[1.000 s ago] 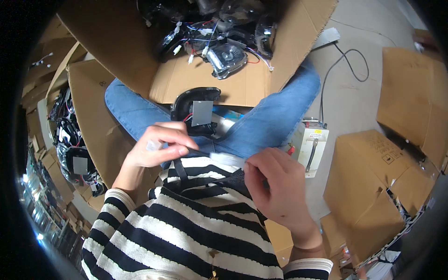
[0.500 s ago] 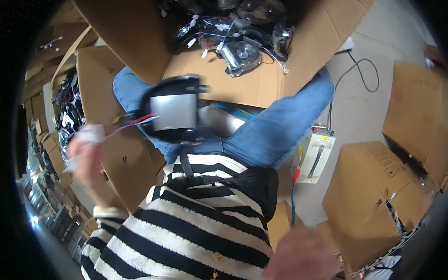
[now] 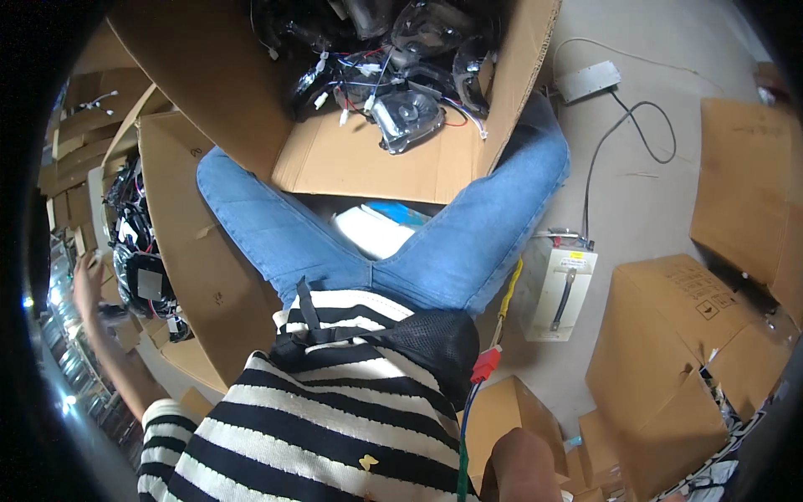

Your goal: The person sits on the floor and repeatedly picks up small black electronic components from a cardboard box. They connect white plastic connectors to the wires on each component and then place the assembled unit into a second box.

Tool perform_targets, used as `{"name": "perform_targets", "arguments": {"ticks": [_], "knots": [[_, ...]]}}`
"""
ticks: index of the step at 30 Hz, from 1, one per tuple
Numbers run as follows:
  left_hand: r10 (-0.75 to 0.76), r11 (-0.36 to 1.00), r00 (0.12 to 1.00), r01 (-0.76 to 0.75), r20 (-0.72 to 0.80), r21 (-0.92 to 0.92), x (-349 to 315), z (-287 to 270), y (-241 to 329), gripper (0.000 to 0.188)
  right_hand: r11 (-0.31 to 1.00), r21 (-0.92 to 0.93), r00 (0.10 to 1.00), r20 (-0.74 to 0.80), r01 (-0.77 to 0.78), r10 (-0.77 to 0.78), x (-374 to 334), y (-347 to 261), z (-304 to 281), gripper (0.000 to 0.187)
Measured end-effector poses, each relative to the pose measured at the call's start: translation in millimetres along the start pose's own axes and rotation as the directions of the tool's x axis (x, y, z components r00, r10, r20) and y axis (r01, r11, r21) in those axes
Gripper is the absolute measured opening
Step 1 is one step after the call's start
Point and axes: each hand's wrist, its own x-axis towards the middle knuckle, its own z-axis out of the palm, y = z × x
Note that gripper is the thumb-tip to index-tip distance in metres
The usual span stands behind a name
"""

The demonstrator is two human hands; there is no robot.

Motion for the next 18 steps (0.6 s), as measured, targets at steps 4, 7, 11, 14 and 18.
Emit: {"name": "perform_targets", "arguments": {"ticks": [4,7,11,14,18], "knots": [[0.21,0.726,0.973,-0.218,-0.092,-0.652,21,1,233,0.03,0.998,0.064,0.995,0.096,-0.005,-0.002,9,6,-8,0.009],[0.556,0.514,0.821,-0.219,0.128,-0.829,30,-19,391,0.029,0.988,0.052,0.987,0.069,-0.147,0.143,14,-5,-18,0.012],[0.603,0.396,0.633,0.29,0.485,-0.871,41,65,510,0.046,0.993,-0.043,0.977,-0.186,-0.111,0.101,18,5,-18,0.013],[0.474,0.258,0.658,0.531,0.585,-0.807,40,97,561,0.051,0.992,-0.122,0.969,-0.244,0.02,-0.05,16,21,-20,0.008],[0.318,0.048,0.617,0.748,0.719,-0.663,38,92,597,0.058,0.979,-0.099,0.96,-0.198,0.18,-0.197,24,42,-29,0.009]]}}
